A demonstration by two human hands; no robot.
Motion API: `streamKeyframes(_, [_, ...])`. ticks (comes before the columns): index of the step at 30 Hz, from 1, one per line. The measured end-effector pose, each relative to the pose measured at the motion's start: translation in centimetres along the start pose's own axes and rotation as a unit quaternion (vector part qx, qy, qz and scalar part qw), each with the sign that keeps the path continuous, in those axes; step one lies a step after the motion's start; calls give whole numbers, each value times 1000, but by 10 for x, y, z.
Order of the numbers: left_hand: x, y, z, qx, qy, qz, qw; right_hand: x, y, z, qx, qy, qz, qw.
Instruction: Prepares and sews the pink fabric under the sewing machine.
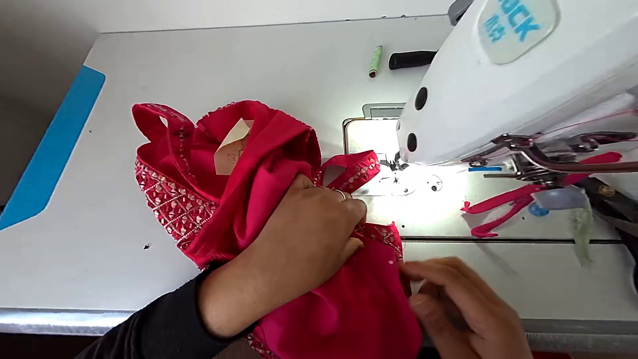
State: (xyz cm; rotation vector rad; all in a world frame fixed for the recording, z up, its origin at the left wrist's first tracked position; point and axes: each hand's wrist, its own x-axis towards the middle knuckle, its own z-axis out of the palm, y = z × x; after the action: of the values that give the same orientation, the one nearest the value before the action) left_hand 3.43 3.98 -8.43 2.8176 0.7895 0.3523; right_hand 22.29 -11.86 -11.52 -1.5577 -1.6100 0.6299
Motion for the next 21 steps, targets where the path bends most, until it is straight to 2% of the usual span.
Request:
streamKeyframes(5, [-3, 0, -1, -7, 8, 16, 1000, 32, 19, 10, -203, 56, -54, 976])
streamKeyframes(9, [-5, -1, -1, -22, 14, 28, 999, 41, 23, 9, -148, 46, -22, 988])
streamKeyframes(13, [-6, -1, -2, -19, 16, 27, 999, 43, 25, 8, -129, 85, 19, 988])
streamKeyframes(17, [-6, -2, -2, -20, 0, 36, 999, 42, 25, 9, -120, 116, 22, 986])
streamKeyframes(19, [-7, -4, -3, -55, -3, 64, 996, 41, 28, 10, -114, 134, 22, 984])
streamKeyframes(21, [-8, -6, -7, -145, -11, 124, 982, 40, 29, 10, -105, 143, 17, 984])
